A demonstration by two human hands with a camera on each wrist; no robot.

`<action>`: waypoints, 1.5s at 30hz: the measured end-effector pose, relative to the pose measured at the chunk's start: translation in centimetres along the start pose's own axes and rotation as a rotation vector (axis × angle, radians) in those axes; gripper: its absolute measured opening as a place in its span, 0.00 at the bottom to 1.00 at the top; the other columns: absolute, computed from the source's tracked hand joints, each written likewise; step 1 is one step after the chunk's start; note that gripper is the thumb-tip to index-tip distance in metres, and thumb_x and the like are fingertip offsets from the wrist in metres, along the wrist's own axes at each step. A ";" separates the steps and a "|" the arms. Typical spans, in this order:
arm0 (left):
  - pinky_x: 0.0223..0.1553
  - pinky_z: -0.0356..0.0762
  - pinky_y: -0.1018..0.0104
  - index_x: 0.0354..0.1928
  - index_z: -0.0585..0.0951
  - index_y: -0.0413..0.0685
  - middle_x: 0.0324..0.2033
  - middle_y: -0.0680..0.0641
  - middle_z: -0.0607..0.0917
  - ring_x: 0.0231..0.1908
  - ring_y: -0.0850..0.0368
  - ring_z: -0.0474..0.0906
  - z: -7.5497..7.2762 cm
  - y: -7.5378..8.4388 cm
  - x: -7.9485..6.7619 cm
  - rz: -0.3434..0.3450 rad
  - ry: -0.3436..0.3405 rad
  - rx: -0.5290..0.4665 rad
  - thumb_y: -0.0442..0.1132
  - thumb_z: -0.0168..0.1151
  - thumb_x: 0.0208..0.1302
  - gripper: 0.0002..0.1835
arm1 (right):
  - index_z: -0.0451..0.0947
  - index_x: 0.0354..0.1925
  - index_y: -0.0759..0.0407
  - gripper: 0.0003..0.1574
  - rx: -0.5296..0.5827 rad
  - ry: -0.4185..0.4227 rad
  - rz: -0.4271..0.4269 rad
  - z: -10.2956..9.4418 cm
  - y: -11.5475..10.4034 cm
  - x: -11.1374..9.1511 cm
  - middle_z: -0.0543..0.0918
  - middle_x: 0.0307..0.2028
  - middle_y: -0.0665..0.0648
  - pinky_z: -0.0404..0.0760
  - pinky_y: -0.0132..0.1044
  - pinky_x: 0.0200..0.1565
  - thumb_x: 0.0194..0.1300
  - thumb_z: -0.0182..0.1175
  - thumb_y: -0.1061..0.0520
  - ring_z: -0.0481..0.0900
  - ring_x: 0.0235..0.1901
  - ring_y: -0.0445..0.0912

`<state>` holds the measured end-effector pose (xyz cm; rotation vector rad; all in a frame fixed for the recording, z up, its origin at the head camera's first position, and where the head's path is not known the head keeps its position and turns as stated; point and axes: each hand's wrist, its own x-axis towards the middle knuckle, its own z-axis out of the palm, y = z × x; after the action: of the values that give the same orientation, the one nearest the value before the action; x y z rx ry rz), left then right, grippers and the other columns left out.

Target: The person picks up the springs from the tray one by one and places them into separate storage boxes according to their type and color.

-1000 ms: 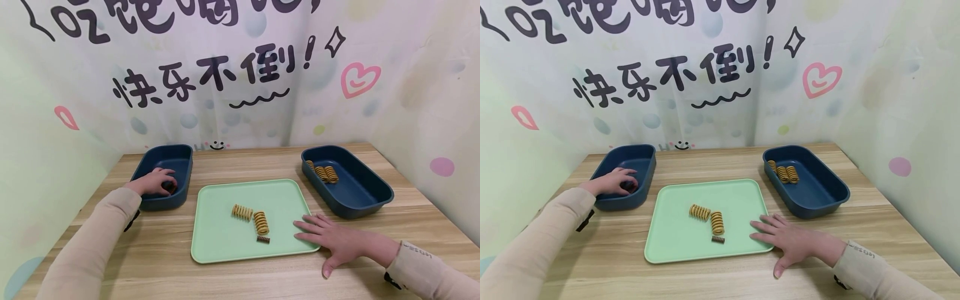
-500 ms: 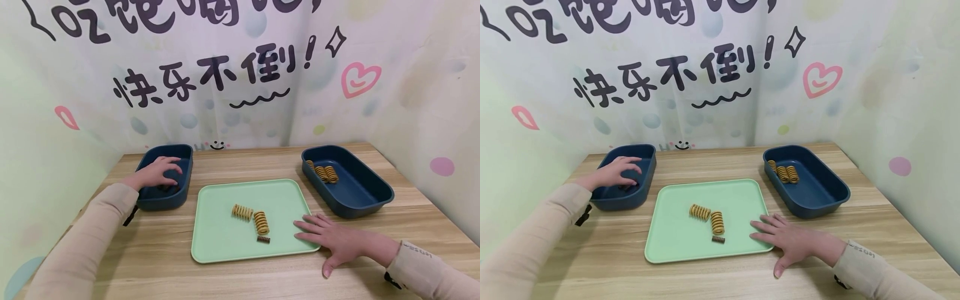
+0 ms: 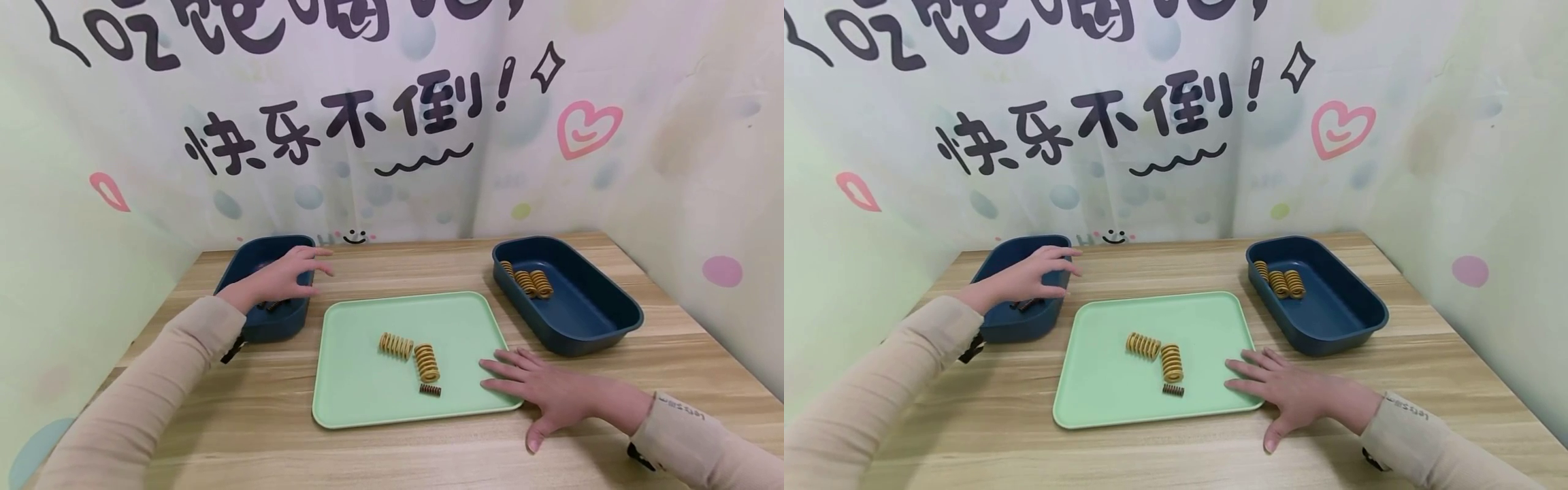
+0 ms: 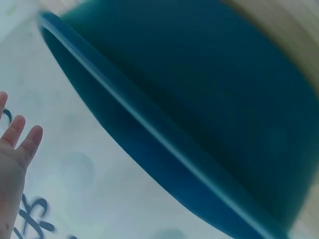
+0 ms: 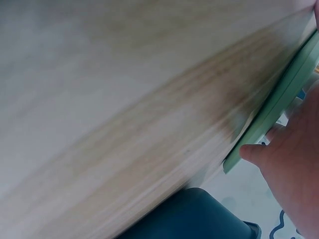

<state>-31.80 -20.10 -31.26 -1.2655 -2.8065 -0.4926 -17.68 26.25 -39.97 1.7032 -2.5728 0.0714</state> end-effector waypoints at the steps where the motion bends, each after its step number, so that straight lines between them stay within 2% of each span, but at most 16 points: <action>1: 0.59 0.55 0.41 0.48 0.78 0.47 0.62 0.37 0.66 0.62 0.39 0.55 0.1 0.4 0.2 0.020 -0.001 -0.004 0.37 0.66 0.54 0.18 | 0.57 0.67 0.55 0.58 0.004 -0.003 0.004 0.0 0.0 0.0 0.56 0.67 0.64 0.18 0.29 0.62 0.50 0.38 0.20 0.53 0.62 0.64; 4: 0.60 0.53 0.41 0.48 0.78 0.47 0.62 0.39 0.67 0.62 0.40 0.56 0.5 1.5 0.9 0.068 -0.002 -0.027 0.37 0.66 0.54 0.18 | 0.57 0.67 0.55 0.58 0.007 -0.010 0.009 0.0 0.0 0.0 0.56 0.67 0.64 0.18 0.29 0.62 0.50 0.39 0.20 0.54 0.61 0.65; 9: 0.60 0.55 0.43 0.48 0.78 0.48 0.62 0.40 0.67 0.63 0.41 0.57 1.2 3.6 1.6 0.130 -0.033 -0.066 0.39 0.66 0.54 0.18 | 0.57 0.68 0.55 0.58 -0.002 -0.007 0.009 0.0 0.0 0.0 0.56 0.67 0.64 0.19 0.28 0.62 0.51 0.38 0.20 0.53 0.62 0.63; 16: 0.59 0.57 0.44 0.50 0.77 0.50 0.61 0.41 0.68 0.62 0.42 0.59 2.6 6.1 2.5 0.268 -0.086 -0.040 0.43 0.65 0.55 0.19 | 0.56 0.68 0.55 0.58 0.002 0.001 0.001 0.0 0.0 0.0 0.56 0.67 0.64 0.19 0.29 0.62 0.51 0.38 0.20 0.52 0.63 0.62; 26: 0.61 0.57 0.47 0.49 0.77 0.52 0.62 0.43 0.67 0.63 0.45 0.57 4.3 9.0 3.6 0.311 -0.139 -0.111 0.42 0.65 0.56 0.17 | 0.57 0.67 0.55 0.59 0.011 -0.020 0.018 0.0 0.0 0.0 0.56 0.67 0.65 0.18 0.28 0.62 0.50 0.38 0.19 0.54 0.61 0.66; 32: 0.62 0.55 0.49 0.49 0.78 0.52 0.63 0.45 0.66 0.65 0.46 0.55 5.9 10.4 4.4 0.343 -0.192 -0.108 0.43 0.65 0.56 0.17 | 0.57 0.67 0.55 0.59 0.020 -0.032 0.031 -0.2 -0.1 0.1 0.57 0.67 0.64 0.17 0.28 0.61 0.49 0.38 0.19 0.55 0.61 0.67; 38: 0.64 0.54 0.53 0.50 0.78 0.55 0.65 0.48 0.63 0.67 0.47 0.51 7.7 11.6 4.8 0.346 -0.284 -0.108 0.43 0.65 0.56 0.18 | 0.57 0.68 0.54 0.58 0.032 -0.039 0.037 -0.2 -0.1 0.0 0.56 0.67 0.64 0.17 0.27 0.61 0.50 0.38 0.19 0.55 0.61 0.66; 45: 0.64 0.54 0.53 0.49 0.78 0.58 0.66 0.47 0.62 0.67 0.43 0.50 8.8 12.4 5.1 0.393 -0.311 -0.111 0.45 0.65 0.56 0.17 | 0.56 0.68 0.54 0.58 0.043 -0.041 0.036 -0.1 0.0 0.0 0.56 0.67 0.63 0.17 0.27 0.61 0.50 0.39 0.20 0.53 0.62 0.66</action>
<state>-25.12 -6.10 -35.42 -2.0163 -2.6716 -0.4682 -17.69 26.27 -39.84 1.6910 -2.6506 0.0947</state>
